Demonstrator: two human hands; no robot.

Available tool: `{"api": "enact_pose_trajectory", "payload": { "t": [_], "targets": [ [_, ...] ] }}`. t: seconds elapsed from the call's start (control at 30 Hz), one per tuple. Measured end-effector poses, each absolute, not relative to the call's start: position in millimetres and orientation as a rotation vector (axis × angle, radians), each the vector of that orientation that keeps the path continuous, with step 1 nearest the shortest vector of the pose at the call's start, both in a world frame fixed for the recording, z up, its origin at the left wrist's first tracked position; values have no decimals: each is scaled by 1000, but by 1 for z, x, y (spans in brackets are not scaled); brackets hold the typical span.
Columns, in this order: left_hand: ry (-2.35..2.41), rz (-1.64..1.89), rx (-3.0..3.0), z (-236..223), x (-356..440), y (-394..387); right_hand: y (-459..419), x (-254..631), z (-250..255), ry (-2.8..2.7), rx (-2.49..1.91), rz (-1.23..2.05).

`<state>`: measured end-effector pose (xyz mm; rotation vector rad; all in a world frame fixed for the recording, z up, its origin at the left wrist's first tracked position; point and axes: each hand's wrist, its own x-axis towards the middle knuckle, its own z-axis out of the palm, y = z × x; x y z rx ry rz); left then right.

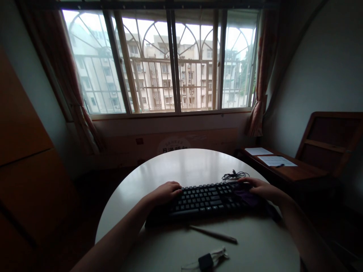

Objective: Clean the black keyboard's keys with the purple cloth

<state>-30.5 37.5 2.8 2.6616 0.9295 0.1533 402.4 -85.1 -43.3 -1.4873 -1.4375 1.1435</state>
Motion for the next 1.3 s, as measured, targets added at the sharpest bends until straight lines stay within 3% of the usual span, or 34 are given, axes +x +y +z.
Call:
{"api": "enact_pose_trajectory", "payload": {
  "t": [0.3, 0.53, 1.3],
  "targets": [
    [927, 163, 2664, 1, -31, 39, -88, 413, -46, -1597, -1423, 991],
    [914, 163, 2669, 2, -31, 38, -85, 406, -47, -1418, -1478, 1142],
    [925, 154, 2659, 2, -31, 38, -76, 408, -55, -1439, -1515, 981]
  ]
}}
